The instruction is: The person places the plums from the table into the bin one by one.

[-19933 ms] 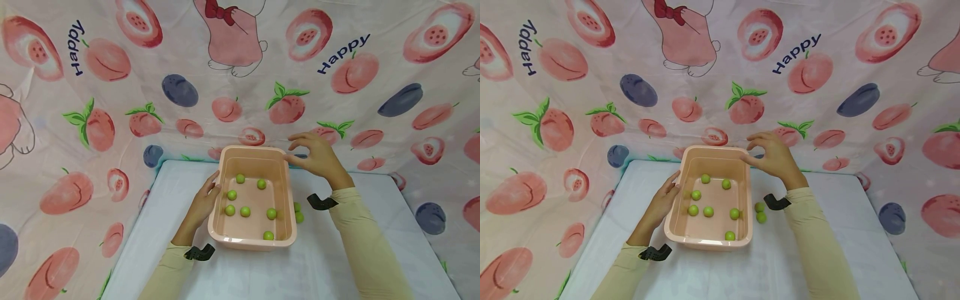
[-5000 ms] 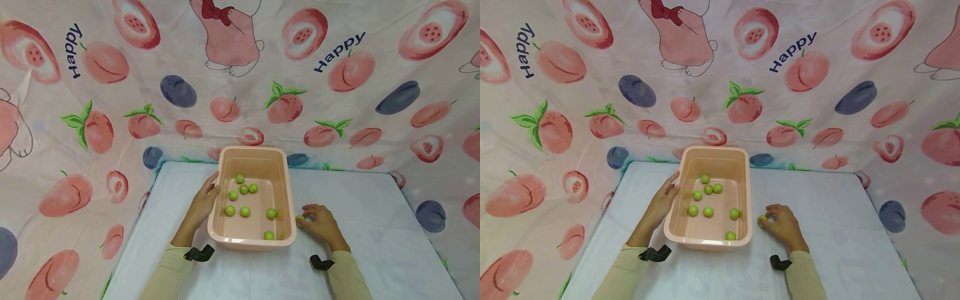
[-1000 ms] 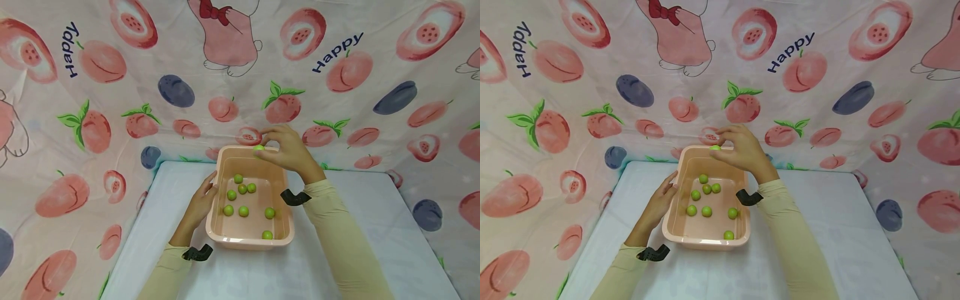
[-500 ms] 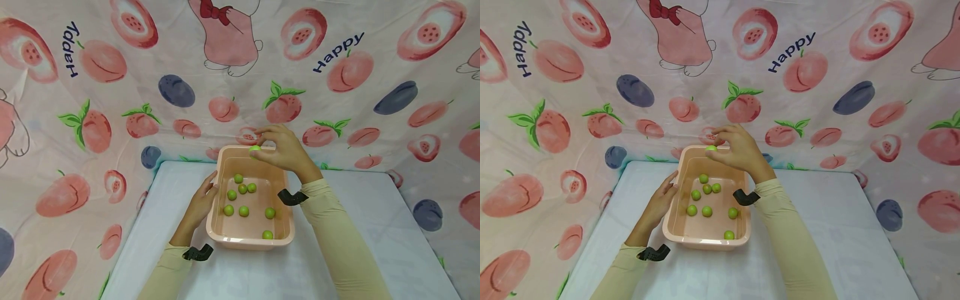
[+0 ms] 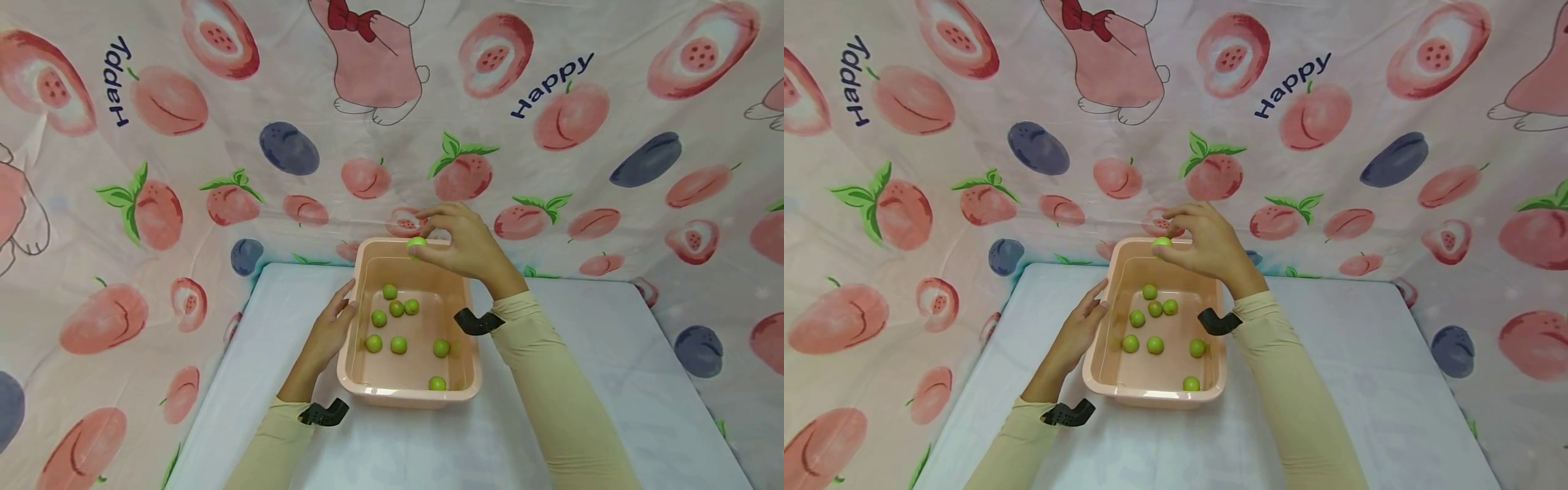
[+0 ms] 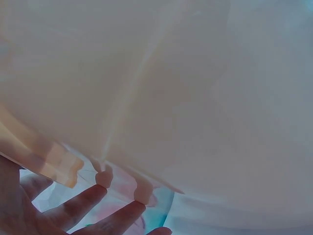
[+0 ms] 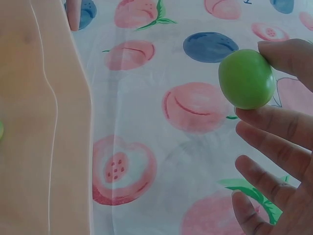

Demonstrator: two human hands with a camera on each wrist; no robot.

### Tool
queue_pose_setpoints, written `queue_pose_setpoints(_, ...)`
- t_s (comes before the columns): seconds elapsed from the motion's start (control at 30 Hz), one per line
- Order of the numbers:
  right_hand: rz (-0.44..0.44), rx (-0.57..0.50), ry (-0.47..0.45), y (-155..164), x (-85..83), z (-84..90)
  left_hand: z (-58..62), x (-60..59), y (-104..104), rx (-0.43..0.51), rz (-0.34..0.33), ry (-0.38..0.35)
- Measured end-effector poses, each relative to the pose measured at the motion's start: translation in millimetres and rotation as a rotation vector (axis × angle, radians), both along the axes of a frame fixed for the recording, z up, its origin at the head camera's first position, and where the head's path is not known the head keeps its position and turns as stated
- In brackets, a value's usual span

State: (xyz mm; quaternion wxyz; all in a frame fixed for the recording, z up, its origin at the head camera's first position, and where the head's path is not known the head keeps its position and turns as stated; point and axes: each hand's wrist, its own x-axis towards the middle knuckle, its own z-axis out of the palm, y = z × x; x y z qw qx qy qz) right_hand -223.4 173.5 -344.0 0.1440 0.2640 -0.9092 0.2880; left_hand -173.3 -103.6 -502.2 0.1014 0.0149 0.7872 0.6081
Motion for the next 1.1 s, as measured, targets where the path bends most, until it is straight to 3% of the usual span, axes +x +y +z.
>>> queue_pose_setpoints(1.1,0.005,-0.001,0.003,2.7,0.6,-0.2,3.2,2.0,2.2,-0.030,0.015,-0.008)
